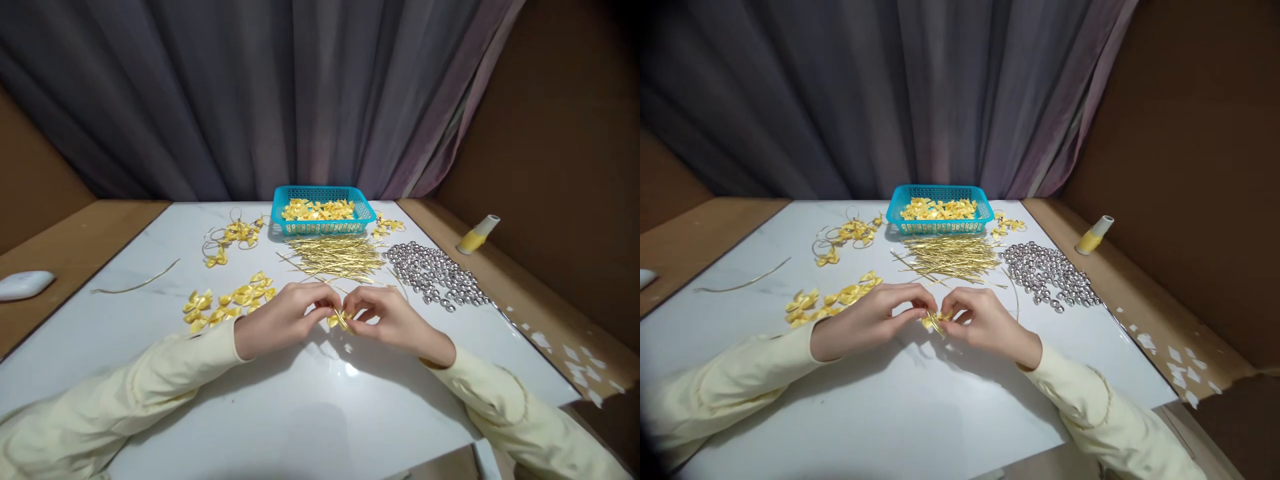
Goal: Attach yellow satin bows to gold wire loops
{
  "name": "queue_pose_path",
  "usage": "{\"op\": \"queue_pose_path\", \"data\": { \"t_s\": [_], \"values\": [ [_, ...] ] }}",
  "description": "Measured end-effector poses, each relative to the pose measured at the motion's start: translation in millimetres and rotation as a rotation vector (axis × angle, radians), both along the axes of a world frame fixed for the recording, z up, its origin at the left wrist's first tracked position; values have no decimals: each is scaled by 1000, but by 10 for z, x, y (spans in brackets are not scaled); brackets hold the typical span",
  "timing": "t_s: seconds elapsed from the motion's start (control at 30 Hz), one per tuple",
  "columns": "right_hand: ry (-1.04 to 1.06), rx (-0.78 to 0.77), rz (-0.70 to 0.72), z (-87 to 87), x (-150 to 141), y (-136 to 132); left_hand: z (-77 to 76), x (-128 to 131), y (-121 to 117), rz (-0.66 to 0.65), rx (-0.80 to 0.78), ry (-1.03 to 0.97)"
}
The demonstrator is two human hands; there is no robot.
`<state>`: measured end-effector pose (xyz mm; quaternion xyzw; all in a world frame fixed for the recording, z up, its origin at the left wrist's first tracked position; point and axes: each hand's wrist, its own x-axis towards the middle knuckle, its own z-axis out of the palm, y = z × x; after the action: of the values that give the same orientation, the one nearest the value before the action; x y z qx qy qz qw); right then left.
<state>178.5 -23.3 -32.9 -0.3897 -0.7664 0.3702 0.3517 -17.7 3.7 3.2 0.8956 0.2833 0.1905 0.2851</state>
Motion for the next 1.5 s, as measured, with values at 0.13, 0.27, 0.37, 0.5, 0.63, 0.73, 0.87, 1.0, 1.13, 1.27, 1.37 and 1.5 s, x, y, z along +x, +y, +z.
{"op": "queue_pose_path", "data": {
  "t_s": [0.13,0.27,0.37,0.5,0.63,0.73,0.87,1.0,1.13,1.27,1.37,1.5],
  "values": [
    [-13,20,-21,-3,0,-6,34,-11,-22,-32,50,26],
    [-37,111,-37,16,8,-14,39,-31,-45,-64,86,68],
    [-32,176,-37,18,15,-20,7,-38,-50,-64,148,104],
    [-37,192,-11,5,23,-24,-63,-43,-33,-85,254,109],
    [-60,207,-12,8,21,-27,-104,-47,-14,-86,326,103],
    [-52,197,-11,17,20,-27,-110,-46,-4,-89,360,118],
    [-27,123,4,15,31,-15,-117,-48,6,-117,361,104],
    [23,-24,7,7,43,13,-155,-66,10,-169,376,55],
    [44,-87,-34,15,37,18,-178,-64,31,-221,418,37],
    [91,-150,-33,14,91,88,-119,-47,65,-204,471,51],
    [74,-95,-97,15,277,342,-80,-121,58,-111,529,69],
    [-339,170,-513,94,725,978,-127,-401,-44,-52,592,169]
  ]
}}
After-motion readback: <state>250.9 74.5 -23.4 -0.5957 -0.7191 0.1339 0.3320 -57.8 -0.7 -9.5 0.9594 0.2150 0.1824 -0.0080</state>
